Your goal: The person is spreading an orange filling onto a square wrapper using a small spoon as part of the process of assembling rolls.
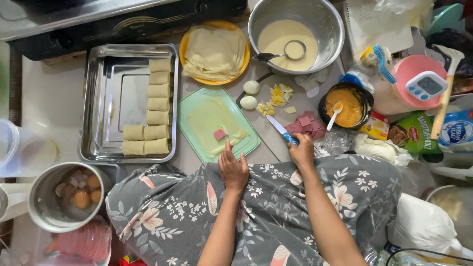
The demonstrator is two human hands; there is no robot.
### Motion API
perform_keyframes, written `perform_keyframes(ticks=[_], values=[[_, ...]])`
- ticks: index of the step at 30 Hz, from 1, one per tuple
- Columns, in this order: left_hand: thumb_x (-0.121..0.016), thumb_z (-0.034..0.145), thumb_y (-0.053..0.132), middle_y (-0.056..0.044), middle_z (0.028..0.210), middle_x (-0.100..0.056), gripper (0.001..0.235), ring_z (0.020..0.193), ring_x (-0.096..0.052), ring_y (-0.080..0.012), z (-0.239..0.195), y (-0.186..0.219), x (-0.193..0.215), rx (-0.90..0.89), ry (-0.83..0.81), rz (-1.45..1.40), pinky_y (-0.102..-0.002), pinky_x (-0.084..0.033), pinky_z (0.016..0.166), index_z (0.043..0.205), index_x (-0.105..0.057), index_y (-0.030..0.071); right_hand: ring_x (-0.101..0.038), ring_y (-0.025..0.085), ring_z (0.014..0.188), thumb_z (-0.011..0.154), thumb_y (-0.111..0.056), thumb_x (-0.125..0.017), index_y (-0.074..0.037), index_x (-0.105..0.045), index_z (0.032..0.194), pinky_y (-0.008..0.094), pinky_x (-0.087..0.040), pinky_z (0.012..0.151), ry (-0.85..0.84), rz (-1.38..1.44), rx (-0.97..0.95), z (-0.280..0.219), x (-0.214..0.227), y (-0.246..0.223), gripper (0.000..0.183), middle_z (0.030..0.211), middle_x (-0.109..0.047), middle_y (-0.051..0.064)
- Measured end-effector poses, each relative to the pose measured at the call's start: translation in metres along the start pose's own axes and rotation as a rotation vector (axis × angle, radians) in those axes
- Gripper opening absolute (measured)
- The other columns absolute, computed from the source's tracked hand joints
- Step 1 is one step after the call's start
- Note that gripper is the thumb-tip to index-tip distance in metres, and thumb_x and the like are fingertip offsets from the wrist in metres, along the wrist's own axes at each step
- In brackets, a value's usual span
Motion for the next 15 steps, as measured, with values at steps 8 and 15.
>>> perform_keyframes(ticks=[8, 15], values=[[-0.054, 0.074, 0.012, -0.012, 0.098, -0.051, 0.058, 0.09, -0.053, -0.0257, 0.001, 0.0, -0.002, 0.018, -0.017, -0.012, -0.036, -0.037, 0.083, 0.124, -0.03, -0.001, -0.054, 0.032, 0.082, 0.062, -0.007, -0.068, -0.009, -0.062, 0.089, 0.037, -0.04, 0.082, 0.05, -0.008, 0.066, 0.003, 0.002, -0.014, 0.028, 0.081, -0.055, 0.012], [-0.054, 0.073, 0.01, -0.012, 0.098, -0.052, 0.058, 0.088, -0.054, -0.0238, -0.001, -0.007, -0.007, 0.01, -0.007, -0.051, -0.036, -0.038, 0.082, 0.124, -0.029, -0.003, -0.054, 0.031, 0.082, 0.059, -0.009, -0.07, -0.012, -0.063, 0.089, 0.035, -0.041, 0.078, 0.051, 0.101, -0.005, 0.006, 0.001, -0.003, 0.031, 0.08, -0.055, 0.01]])
Point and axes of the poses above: each hand's wrist, its own z-axis towards the middle knuckle, its own x-axis out of the back of the hand, y = z × x, the point moved 10 cm from there along z, towards the middle knuckle
